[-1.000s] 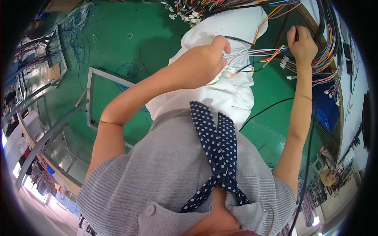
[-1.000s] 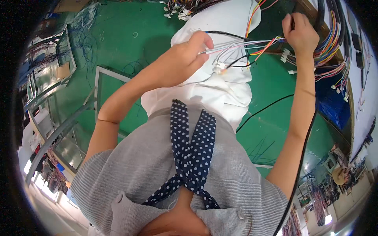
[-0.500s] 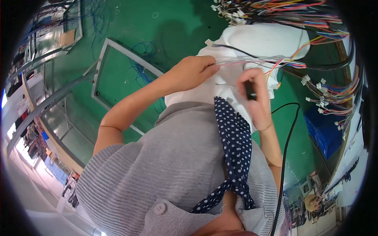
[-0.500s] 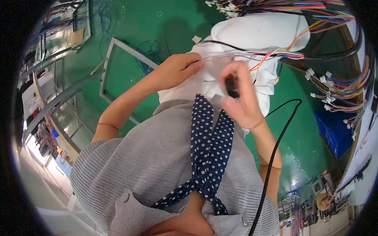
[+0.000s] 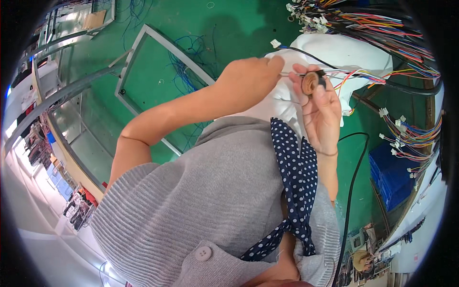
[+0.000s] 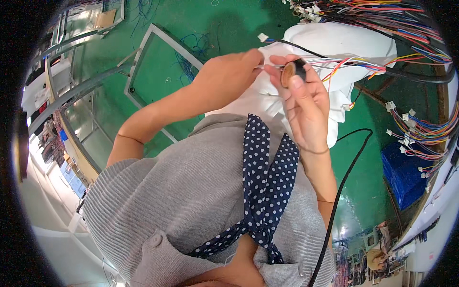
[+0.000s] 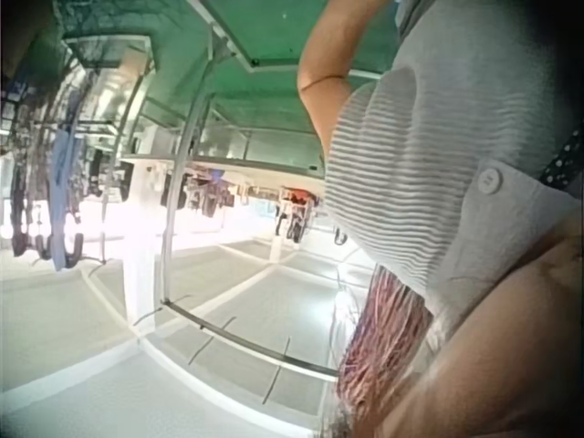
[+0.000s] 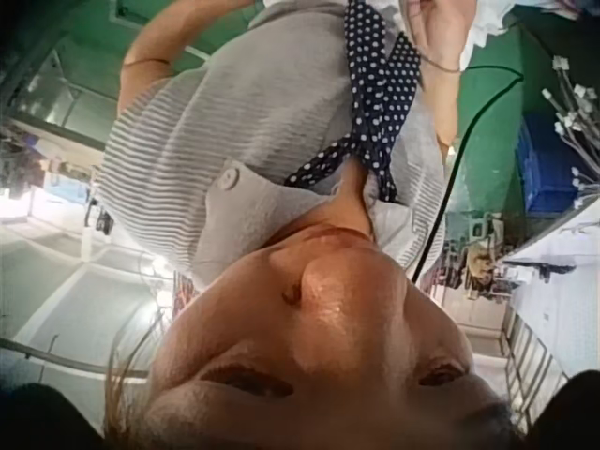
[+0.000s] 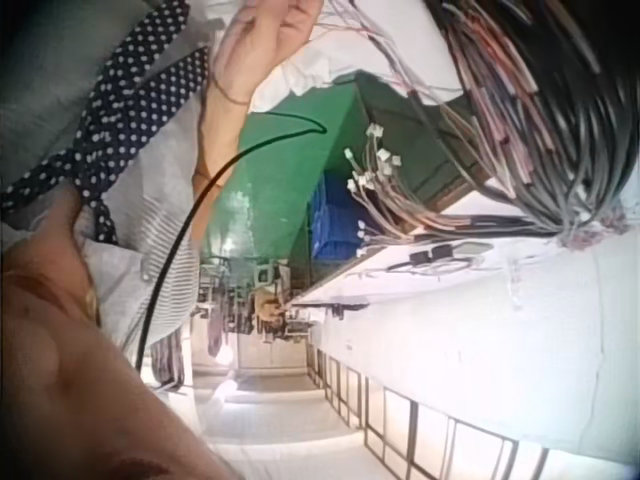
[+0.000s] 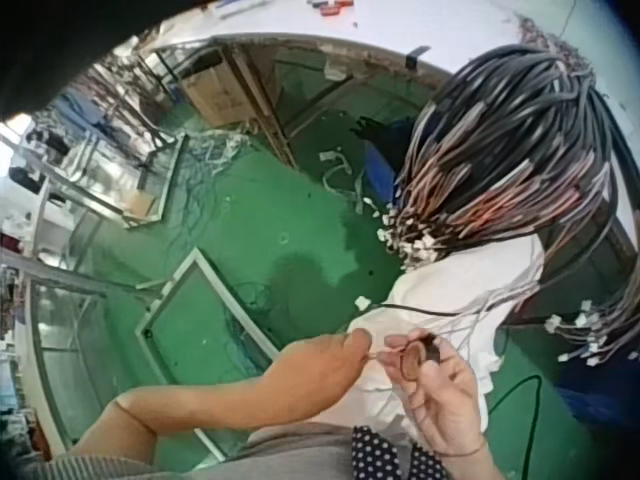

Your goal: The person sorts through wire bundles and wraps electrical tape around sections of the wires by hand.

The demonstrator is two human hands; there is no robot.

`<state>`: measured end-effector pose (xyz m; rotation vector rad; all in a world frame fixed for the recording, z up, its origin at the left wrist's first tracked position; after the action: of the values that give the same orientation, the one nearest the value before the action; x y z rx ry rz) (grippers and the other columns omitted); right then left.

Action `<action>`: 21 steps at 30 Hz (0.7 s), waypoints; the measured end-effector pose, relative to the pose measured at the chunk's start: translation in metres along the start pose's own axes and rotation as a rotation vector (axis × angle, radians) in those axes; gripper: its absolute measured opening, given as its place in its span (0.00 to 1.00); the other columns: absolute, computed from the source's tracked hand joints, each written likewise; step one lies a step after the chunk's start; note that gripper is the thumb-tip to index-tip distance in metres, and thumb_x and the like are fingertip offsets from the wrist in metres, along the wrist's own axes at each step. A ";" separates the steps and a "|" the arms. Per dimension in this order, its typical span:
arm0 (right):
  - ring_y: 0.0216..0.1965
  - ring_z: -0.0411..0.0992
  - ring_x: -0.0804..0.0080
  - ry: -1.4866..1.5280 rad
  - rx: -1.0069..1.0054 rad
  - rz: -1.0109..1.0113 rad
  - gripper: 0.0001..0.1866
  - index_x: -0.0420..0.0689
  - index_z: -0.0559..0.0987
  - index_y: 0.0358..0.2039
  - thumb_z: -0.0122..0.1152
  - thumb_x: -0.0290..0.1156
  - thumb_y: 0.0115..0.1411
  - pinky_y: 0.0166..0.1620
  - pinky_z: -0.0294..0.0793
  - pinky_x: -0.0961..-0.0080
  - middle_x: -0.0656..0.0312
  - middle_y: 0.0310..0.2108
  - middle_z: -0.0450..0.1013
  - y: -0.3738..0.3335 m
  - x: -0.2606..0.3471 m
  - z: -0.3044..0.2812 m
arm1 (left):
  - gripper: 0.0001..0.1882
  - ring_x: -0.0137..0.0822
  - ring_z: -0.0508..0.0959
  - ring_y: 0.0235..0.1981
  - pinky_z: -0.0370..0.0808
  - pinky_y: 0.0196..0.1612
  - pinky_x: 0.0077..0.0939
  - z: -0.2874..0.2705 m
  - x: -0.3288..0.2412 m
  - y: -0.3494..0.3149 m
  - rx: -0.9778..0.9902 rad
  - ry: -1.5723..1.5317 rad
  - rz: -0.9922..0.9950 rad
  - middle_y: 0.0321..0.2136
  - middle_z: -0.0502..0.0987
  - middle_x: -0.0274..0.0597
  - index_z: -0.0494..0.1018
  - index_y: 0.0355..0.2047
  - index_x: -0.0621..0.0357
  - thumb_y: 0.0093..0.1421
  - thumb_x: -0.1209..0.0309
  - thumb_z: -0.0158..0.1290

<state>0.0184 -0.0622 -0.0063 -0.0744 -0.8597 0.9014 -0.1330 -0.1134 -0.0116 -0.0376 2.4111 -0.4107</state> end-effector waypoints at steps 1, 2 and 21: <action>0.55 0.69 0.56 0.088 -0.041 -0.008 0.21 0.33 0.65 0.55 0.52 0.29 0.65 0.59 0.69 0.71 0.42 0.56 0.65 0.001 0.002 -0.001 | 0.10 0.51 0.76 0.30 0.72 0.30 0.42 -0.007 -0.002 -0.001 -0.243 -0.027 0.101 0.30 0.76 0.47 0.67 0.39 0.59 0.60 0.68 0.52; 0.56 0.68 0.54 0.176 -0.088 -0.018 0.21 0.33 0.65 0.55 0.51 0.29 0.65 0.60 0.68 0.69 0.40 0.56 0.64 0.002 0.004 -0.002 | 0.10 0.51 0.76 0.30 0.72 0.30 0.42 -0.009 -0.002 0.000 -0.238 -0.029 0.102 0.30 0.76 0.47 0.67 0.39 0.59 0.60 0.68 0.52; 0.60 0.62 0.50 0.393 -0.053 -0.026 0.20 0.29 0.63 0.55 0.46 0.29 0.68 0.61 0.69 0.68 0.36 0.59 0.59 0.010 0.013 -0.007 | 0.08 0.44 0.71 0.25 0.71 0.26 0.35 -0.014 -0.009 0.012 -0.464 0.070 0.352 0.25 0.66 0.43 0.69 0.30 0.59 0.52 0.76 0.56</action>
<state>0.0205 -0.0444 -0.0072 -0.2768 -0.5164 0.8039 -0.1341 -0.0971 0.0010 0.1960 2.4663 0.3136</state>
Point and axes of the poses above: each hand's wrist, its own y-axis towards the middle knuckle, its own z-axis out of the palm, x = y × z, the point moved 4 cm from there along y, towards the middle knuckle
